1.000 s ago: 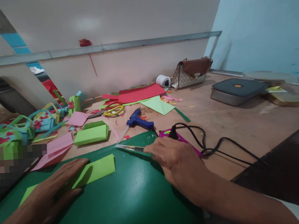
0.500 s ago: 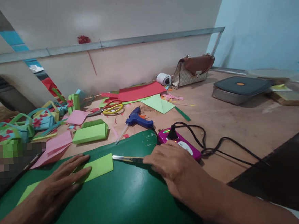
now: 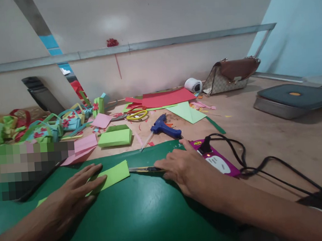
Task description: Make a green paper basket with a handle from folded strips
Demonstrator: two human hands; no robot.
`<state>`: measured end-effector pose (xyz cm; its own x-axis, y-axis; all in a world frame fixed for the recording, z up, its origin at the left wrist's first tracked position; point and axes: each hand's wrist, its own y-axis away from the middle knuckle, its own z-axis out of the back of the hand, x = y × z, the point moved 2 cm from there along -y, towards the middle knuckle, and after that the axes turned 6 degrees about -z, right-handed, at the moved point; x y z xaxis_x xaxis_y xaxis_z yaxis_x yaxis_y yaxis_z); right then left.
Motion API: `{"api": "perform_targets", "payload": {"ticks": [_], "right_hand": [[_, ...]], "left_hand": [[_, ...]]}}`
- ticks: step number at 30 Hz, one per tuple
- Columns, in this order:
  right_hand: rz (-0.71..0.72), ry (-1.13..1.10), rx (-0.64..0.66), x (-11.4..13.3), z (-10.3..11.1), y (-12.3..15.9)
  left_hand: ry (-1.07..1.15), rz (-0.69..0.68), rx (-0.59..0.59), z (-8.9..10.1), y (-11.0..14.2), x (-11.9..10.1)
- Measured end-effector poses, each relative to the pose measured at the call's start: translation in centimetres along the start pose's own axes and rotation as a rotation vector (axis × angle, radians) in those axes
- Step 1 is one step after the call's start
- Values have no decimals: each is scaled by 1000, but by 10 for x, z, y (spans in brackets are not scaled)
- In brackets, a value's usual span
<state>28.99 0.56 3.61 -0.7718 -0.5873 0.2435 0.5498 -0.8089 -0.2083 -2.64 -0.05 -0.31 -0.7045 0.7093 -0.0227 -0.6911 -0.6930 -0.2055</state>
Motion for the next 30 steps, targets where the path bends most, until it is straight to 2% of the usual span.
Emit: {"api": "perform_targets", "payload": {"ticks": [2, 4, 6, 10, 15, 18, 23, 30], "right_hand": [[10, 13, -2, 0, -2, -4], [10, 15, 6, -1, -3, -7], [10, 19, 21, -2, -3, -10], [-9, -27, 82, -2, -2, -13], [-17, -78, 110, 0, -2, -14], [-22, -81, 115, 1, -3, -12], [0, -89, 102, 1, -4, -11], [-31, -94, 93, -10, -3, -23]], "left_hand": [[-13, -16, 79, 10, -9, 5], [14, -141, 139, 20, -22, 9], [40, -292, 136, 25, -36, 13], [187, -456, 212, 17, -55, 15], [311, -374, 228, 1, -55, 17], [347, -376, 215, -3, -53, 21], [341, -339, 182, -9, -52, 22], [265, -271, 73, -16, -61, 11]]}}
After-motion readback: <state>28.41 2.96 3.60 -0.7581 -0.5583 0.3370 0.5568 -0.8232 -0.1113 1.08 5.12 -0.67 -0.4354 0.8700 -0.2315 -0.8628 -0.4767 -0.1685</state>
